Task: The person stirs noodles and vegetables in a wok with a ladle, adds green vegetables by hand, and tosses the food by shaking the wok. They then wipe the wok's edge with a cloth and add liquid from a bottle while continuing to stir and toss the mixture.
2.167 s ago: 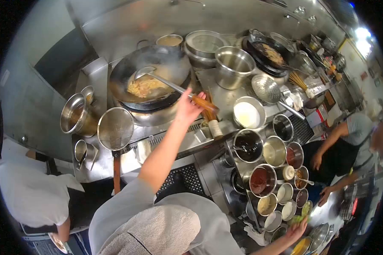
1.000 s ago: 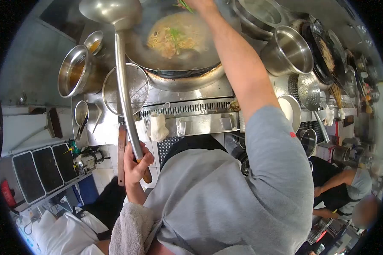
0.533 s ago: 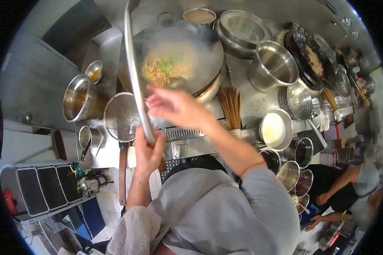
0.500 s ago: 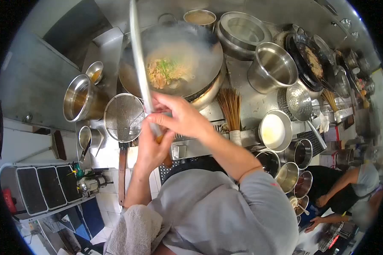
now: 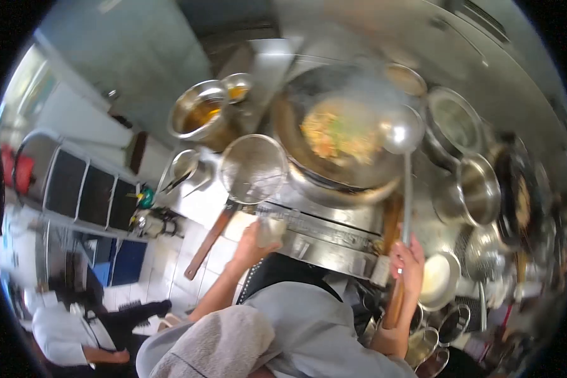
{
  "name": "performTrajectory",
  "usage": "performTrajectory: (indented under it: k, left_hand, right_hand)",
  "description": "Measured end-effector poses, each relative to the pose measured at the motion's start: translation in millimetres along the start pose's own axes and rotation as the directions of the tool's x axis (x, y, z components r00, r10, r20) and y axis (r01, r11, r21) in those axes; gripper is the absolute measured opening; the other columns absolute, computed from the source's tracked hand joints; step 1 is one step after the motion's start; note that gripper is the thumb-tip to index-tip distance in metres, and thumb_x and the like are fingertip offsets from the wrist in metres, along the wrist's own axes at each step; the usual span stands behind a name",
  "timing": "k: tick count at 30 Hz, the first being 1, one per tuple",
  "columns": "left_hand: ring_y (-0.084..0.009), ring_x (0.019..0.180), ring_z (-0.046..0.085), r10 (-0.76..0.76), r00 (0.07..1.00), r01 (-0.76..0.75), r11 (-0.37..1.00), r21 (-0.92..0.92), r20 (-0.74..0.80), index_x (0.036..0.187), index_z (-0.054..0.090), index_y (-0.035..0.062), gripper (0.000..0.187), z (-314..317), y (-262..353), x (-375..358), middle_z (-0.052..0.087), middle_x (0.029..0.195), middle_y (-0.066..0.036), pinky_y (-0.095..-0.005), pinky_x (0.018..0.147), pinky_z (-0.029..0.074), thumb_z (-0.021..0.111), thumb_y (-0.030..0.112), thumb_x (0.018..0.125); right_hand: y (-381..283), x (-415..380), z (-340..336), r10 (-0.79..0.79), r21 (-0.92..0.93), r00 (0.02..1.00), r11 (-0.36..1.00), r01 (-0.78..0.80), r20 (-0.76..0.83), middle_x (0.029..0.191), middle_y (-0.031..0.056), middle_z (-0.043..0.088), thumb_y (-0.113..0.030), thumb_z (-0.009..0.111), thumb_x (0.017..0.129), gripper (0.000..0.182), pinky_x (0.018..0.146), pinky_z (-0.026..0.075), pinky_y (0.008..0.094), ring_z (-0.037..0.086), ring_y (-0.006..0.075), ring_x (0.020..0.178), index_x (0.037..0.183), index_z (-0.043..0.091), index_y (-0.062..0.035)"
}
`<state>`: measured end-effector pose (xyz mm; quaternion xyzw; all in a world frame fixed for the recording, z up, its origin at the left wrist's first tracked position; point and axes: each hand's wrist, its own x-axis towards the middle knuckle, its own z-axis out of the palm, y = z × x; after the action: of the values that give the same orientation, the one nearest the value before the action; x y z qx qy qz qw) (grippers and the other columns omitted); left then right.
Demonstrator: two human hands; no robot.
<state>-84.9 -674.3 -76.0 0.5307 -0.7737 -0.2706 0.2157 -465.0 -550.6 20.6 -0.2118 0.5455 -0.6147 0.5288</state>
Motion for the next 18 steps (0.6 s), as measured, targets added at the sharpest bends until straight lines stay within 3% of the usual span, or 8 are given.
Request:
performTrajectory:
  k: [2, 5, 9, 12, 14, 15, 16, 18]
  left_hand:
    - [-0.0439, 0.102, 0.057, -0.048, 0.997, 0.032, 0.971, 0.237, 0.064, 0.122, 0.052, -0.0077, 0.073, 16, -16, 10, 0.058, 0.112, -0.025, -0.0461, 0.088, 0.050, 0.082, 0.033, 0.070]
    - [-0.0431, 0.094, 0.063, -0.186, 0.982, 0.178, 0.943, 0.280, 0.005, 0.109, 0.061, -0.0060, 0.063, 33, -27, 26, 0.065, 0.102, -0.023, -0.0464, 0.081, 0.053, 0.081, 0.039, 0.070]
    - [-0.0332, 0.085, 0.071, -0.287, 0.922, 0.343, 0.917, -0.204, 0.262, 0.093, 0.070, -0.0021, 0.041, 28, -28, 40, 0.072, 0.087, -0.017, -0.0423, 0.076, 0.055, 0.074, 0.036, 0.080]
    - [-0.0349, 0.104, 0.067, -0.186, 0.834, 0.552, 0.257, -0.793, 0.520, 0.125, 0.057, -0.0010, 0.049, 23, -23, 38, 0.067, 0.107, -0.016, -0.0428, 0.084, 0.056, 0.066, 0.026, 0.085]
    - [-0.0408, 0.113, 0.060, -0.079, 0.734, 0.637, -0.262, -0.725, 0.674, 0.135, 0.045, -0.0019, 0.057, -1, 13, 46, 0.060, 0.120, -0.021, -0.0473, 0.089, 0.055, 0.061, 0.024, 0.087]
    - [-0.0440, 0.118, 0.055, -0.003, 0.697, 0.669, -0.357, -0.651, 0.717, 0.135, 0.043, -0.0045, 0.057, 0, 8, 53, 0.056, 0.125, -0.024, -0.0505, 0.093, 0.054, 0.057, 0.025, 0.089]
    - [-0.0388, 0.105, 0.063, -0.039, 0.695, 0.672, -0.323, -0.667, 0.718, 0.134, 0.045, -0.0035, 0.055, 3, 9, 61, 0.059, 0.119, -0.024, -0.0460, 0.083, 0.058, 0.052, 0.031, 0.092]
    - [-0.0315, 0.088, 0.068, 0.205, 0.702, 0.695, -0.406, -0.593, 0.682, 0.133, 0.047, -0.0007, 0.052, 2, 1, 82, 0.063, 0.112, -0.023, -0.0403, 0.069, 0.060, 0.047, 0.035, 0.095]
  right_hand:
    - [-14, 15, 24, -0.105, -0.122, 0.994, 0.987, 0.106, 0.012, 0.064, -0.0045, 0.039, -0.008, 0.051, 0.097, 0.048, 0.033, 0.033, 0.0206, 0.036, 0.0037, 0.044, 0.144, 0.039, -0.0052]
    - [-10, 50, 44, -0.154, -0.327, 0.982, 0.939, 0.111, -0.107, 0.063, -0.0034, 0.043, -0.011, 0.053, 0.097, 0.053, 0.034, 0.034, 0.0233, 0.038, 0.0051, 0.041, 0.147, 0.036, -0.0078]
    - [-7, 68, 79, -0.141, -0.592, 0.974, 0.806, 0.010, -0.175, 0.064, 0.0005, 0.047, -0.014, 0.054, 0.096, 0.053, 0.038, 0.038, 0.0266, 0.043, 0.0100, 0.043, 0.146, 0.038, -0.0074]
    - [-2, 61, 98, 0.032, -0.297, 0.999, 0.955, -0.025, 0.018, 0.062, -0.0016, 0.045, -0.014, 0.054, 0.096, 0.049, 0.038, 0.039, 0.0255, 0.044, 0.0085, 0.043, 0.142, 0.041, -0.0042]
    - [-9, 45, 95, 0.032, -0.184, 0.996, 0.983, -0.017, 0.079, 0.061, -0.0025, 0.043, -0.013, 0.054, 0.096, 0.043, 0.038, 0.039, 0.0250, 0.043, 0.0079, 0.043, 0.137, 0.044, -0.0034]
    - [-12, 41, 97, 0.031, -0.126, 0.992, 0.992, -0.016, 0.124, 0.060, -0.0029, 0.043, -0.012, 0.054, 0.096, 0.040, 0.037, 0.039, 0.0247, 0.043, 0.0076, 0.043, 0.134, 0.046, -0.0030]
    - [-13, 42, 99, -0.021, -0.200, 0.998, 0.979, 0.033, 0.066, 0.060, -0.0025, 0.044, -0.012, 0.053, 0.096, 0.037, 0.038, 0.039, 0.0250, 0.043, 0.0078, 0.043, 0.131, 0.047, -0.0024]
    - [-14, 50, 102, -0.115, -0.355, 0.993, 0.930, 0.098, -0.026, 0.061, -0.0015, 0.046, -0.011, 0.053, 0.095, 0.031, 0.038, 0.039, 0.0256, 0.044, 0.0082, 0.043, 0.125, 0.049, -0.0012]
